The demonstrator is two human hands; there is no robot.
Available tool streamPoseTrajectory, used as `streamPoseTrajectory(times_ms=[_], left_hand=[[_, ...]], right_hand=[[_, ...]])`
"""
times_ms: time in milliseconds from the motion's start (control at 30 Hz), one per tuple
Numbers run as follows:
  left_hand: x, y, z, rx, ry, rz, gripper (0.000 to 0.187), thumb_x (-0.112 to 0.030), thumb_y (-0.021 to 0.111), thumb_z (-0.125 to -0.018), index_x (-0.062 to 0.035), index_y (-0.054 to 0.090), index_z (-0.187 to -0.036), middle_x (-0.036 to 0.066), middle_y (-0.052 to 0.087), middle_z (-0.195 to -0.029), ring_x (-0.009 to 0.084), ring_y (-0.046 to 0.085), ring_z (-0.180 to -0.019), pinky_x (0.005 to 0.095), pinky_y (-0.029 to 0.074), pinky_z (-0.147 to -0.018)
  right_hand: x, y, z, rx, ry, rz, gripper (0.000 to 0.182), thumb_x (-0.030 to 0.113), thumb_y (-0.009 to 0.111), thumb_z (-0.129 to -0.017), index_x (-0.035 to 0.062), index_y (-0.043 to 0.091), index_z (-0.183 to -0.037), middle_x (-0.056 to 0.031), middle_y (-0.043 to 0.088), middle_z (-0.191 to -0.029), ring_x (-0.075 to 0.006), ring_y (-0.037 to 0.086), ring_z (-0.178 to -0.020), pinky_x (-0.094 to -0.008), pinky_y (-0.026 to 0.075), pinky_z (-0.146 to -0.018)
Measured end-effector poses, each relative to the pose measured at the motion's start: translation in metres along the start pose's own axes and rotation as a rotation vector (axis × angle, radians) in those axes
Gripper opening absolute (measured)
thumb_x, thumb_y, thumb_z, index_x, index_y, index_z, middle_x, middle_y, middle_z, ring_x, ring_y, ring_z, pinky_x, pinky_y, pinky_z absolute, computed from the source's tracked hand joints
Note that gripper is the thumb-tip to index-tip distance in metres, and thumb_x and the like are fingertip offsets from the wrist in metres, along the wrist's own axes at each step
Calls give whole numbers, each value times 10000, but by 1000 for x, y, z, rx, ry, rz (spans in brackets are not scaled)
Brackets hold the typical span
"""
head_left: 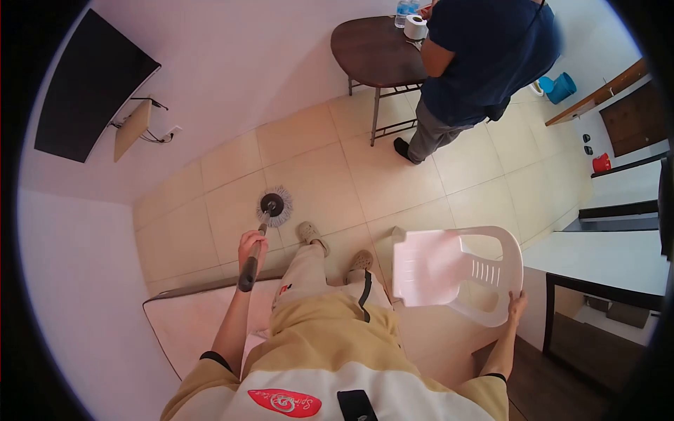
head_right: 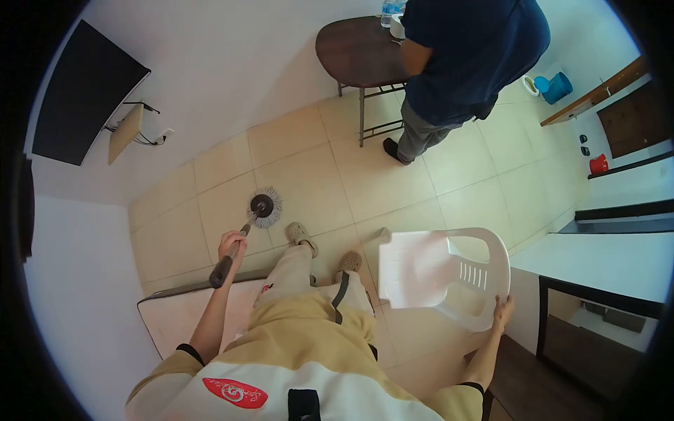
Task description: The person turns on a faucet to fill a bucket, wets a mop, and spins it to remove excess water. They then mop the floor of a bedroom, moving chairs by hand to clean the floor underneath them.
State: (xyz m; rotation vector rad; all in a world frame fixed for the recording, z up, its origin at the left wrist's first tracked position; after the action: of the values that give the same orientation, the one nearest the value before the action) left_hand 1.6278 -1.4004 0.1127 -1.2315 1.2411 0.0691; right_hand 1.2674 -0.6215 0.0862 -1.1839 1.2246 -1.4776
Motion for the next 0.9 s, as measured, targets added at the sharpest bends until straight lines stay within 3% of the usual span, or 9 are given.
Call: streamPoseTrajectory(times_ms=[167, 233, 533, 600, 667, 733, 767, 800, 900], left_hand=[[-15, 27, 17, 192, -29, -102, 190, -110, 695, -753, -78, 625, -927, 141, 476, -1084, 257, 567, -898, 332, 470, -809], [-13, 34, 24, 212, -49, -123, 218, -120, 706, -748, -82, 620, -944, 137, 478, -1074, 255, 566, -903, 333, 468, -812], [-29, 60, 34, 282, -43, -210, 383, -120, 767, -719, -97, 556, -1038, 137, 469, -969, 256, 482, -928, 327, 440, -809], [-26, 66, 33, 278, -44, -194, 384, -136, 769, -721, -92, 554, -1036, 141, 466, -955, 262, 469, -939, 328, 433, -817], [-26, 73, 34, 272, -82, -155, 392, -178, 774, -722, -85, 552, -1032, 143, 453, -955, 275, 462, -952, 335, 438, -810], [-31, 77, 29, 209, -64, -120, 407, -212, 785, -712, -85, 558, -1024, 145, 444, -972, 282, 474, -919, 349, 446, -807], [-37, 81, 26, 193, -35, -142, 404, -228, 783, -713, -86, 561, -1019, 145, 445, -995, 285, 487, -918, 359, 450, -810], [-41, 84, 23, 179, -10, -167, 401, -243, 781, -714, -87, 565, -1013, 146, 445, -1018, 287, 501, -918, 369, 455, -813], [-29, 101, 12, 137, -151, -106, 406, -286, 783, -703, -90, 579, -994, 135, 469, -1048, 294, 527, -940, 381, 456, -830]], right_hand=[[-77, 44, -33, -4, 119, 3, 383, 176, 689, -775, -62, 558, -1046, -252, 619, -1011, -412, 591, -963, -444, 456, -815], [-103, 55, -40, 82, 371, -62, 370, 144, 661, -789, -51, 548, -1082, -244, 622, -998, -415, 597, -939, -452, 454, -824], [-72, 31, -41, -100, 292, 134, 532, 171, 641, -811, -1, 443, -1273, -268, 459, -1270, -394, 442, -1182, -438, 369, -980], [-24, 35, -31, -242, -35, 110, 606, 164, 641, -819, -8, 374, -1335, -244, 397, -1345, -382, 377, -1249, -422, 301, -1051], [57, 53, 8, -111, -157, -187, 616, 151, 650, -817, -28, 368, -1334, -227, 403, -1354, -357, 372, -1265, -414, 250, -1084], [192, 51, 80, 283, -375, -739, 637, 120, 682, -787, 6, 381, -1337, -177, 447, -1338, -295, 389, -1266, -401, 246, -1086], [259, 33, 121, 383, -607, -601, 630, 104, 683, -782, 20, 392, -1334, -158, 455, -1338, -268, 397, -1262, -390, 247, -1085], [323, 13, 159, 650, -571, -791, 664, 81, 716, -746, 64, 406, -1333, -98, 432, -1355, -237, 384, -1269, -366, 311, -1042], [445, -33, 233, 796, -948, -980, 787, 270, 794, -690, 43, 392, -1328, -187, 351, -1407, -334, 378, -1276, -430, 300, -1052]])
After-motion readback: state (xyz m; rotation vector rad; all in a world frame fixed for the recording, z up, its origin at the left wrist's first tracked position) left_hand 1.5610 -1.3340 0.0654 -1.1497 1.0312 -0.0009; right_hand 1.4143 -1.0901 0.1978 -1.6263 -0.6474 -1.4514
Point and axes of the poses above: each hand's wrist, its own z-axis away from the middle knuckle, its own y-axis out of the palm, x = y × z, the point moved 6 cm from there along -z, towards the middle knuckle
